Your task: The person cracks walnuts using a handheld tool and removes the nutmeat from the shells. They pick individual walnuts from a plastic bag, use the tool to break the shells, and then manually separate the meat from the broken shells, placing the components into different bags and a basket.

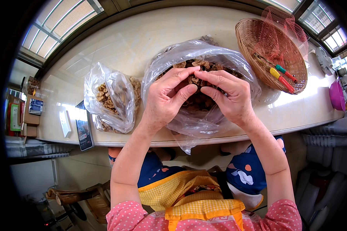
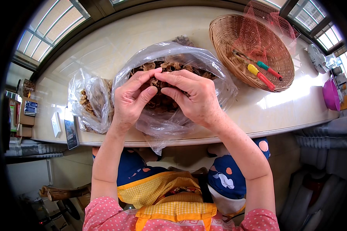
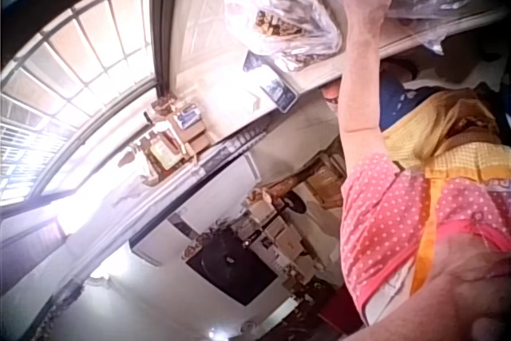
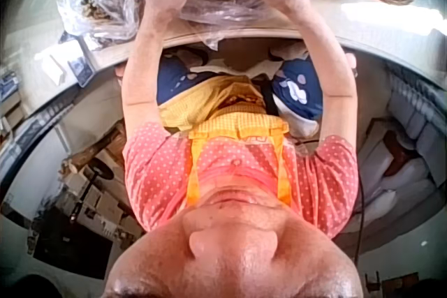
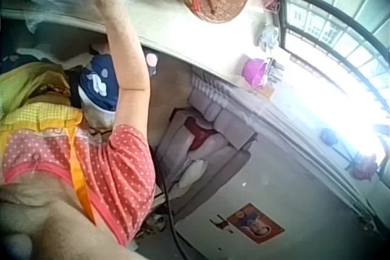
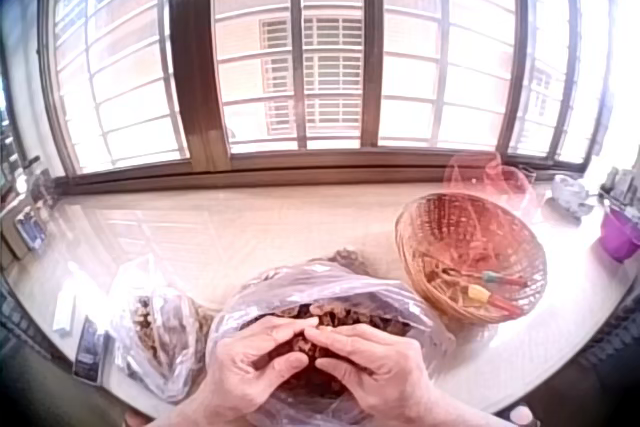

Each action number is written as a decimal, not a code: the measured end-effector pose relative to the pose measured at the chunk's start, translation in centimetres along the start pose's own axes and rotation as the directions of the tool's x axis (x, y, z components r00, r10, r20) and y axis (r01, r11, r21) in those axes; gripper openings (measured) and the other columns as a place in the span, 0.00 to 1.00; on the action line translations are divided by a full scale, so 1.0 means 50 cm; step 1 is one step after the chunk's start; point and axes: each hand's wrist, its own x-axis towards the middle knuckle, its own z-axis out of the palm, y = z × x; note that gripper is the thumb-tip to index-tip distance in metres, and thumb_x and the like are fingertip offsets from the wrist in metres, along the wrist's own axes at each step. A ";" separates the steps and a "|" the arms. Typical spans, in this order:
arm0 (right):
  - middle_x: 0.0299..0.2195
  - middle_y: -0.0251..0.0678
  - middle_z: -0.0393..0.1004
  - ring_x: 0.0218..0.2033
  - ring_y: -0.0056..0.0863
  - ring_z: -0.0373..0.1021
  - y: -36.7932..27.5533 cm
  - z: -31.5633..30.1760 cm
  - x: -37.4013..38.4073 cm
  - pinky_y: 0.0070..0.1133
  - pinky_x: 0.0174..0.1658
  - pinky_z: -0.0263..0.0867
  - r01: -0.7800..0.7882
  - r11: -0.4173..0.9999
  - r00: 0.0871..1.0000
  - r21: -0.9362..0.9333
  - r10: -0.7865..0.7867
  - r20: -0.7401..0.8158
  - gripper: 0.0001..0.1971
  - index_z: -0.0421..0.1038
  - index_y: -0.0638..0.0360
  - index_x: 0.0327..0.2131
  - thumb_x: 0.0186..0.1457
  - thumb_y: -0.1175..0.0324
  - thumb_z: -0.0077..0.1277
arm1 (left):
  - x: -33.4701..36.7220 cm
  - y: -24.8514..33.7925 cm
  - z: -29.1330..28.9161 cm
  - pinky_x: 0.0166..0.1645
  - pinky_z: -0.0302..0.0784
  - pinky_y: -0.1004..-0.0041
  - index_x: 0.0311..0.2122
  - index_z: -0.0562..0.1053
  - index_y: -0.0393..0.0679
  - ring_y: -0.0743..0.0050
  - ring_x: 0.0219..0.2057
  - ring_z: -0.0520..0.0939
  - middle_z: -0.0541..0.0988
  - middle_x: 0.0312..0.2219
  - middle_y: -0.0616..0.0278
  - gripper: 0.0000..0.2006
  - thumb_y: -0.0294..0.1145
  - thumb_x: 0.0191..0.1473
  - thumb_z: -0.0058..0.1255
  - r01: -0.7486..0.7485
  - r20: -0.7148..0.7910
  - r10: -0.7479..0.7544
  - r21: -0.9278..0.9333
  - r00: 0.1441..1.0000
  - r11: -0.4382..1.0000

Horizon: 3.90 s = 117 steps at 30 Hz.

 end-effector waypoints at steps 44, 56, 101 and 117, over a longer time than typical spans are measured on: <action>0.39 0.40 0.77 0.39 0.25 0.74 -0.015 -0.019 -0.003 0.17 0.42 0.68 -0.036 0.998 0.998 -0.055 0.039 0.046 0.16 0.73 0.62 0.46 0.51 0.81 0.52 | -0.007 0.002 0.001 0.46 0.73 0.76 0.48 0.73 0.38 0.73 0.42 0.77 0.77 0.42 0.57 0.16 0.21 0.51 0.54 -0.026 -0.018 0.027 0.047 0.999 0.999; 0.37 0.34 0.75 0.37 0.16 0.69 -0.013 -0.017 -0.010 0.15 0.42 0.66 -0.225 0.927 0.974 0.299 0.225 0.035 0.14 0.72 0.64 0.45 0.54 0.82 0.47 | -0.007 0.023 -0.008 0.47 0.75 0.75 0.53 0.66 0.35 0.74 0.43 0.77 0.74 0.47 0.59 0.17 0.31 0.62 0.41 0.148 0.060 -0.139 -0.183 0.988 0.972; 0.31 0.35 0.76 0.33 0.29 0.71 -0.021 0.002 -0.018 0.22 0.38 0.68 -0.121 0.992 0.991 -0.045 0.118 -0.068 0.18 0.73 0.56 0.40 0.42 0.74 0.63 | -0.017 0.017 0.011 0.43 0.76 0.82 0.45 0.72 0.36 0.85 0.37 0.77 0.77 0.37 0.64 0.13 0.18 0.53 0.50 0.147 -0.027 -0.157 -0.220 0.987 0.964; 0.34 0.41 0.73 0.35 0.40 0.69 -0.016 0.028 -0.026 0.28 0.39 0.66 0.188 0.948 0.978 -0.257 -0.204 -0.036 0.19 0.69 0.63 0.39 0.39 0.79 0.60 | -0.019 -0.008 0.022 0.39 0.74 0.83 0.39 0.71 0.36 0.87 0.33 0.77 0.78 0.32 0.64 0.11 0.14 0.49 0.45 0.086 -0.098 -0.097 -0.113 0.990 0.990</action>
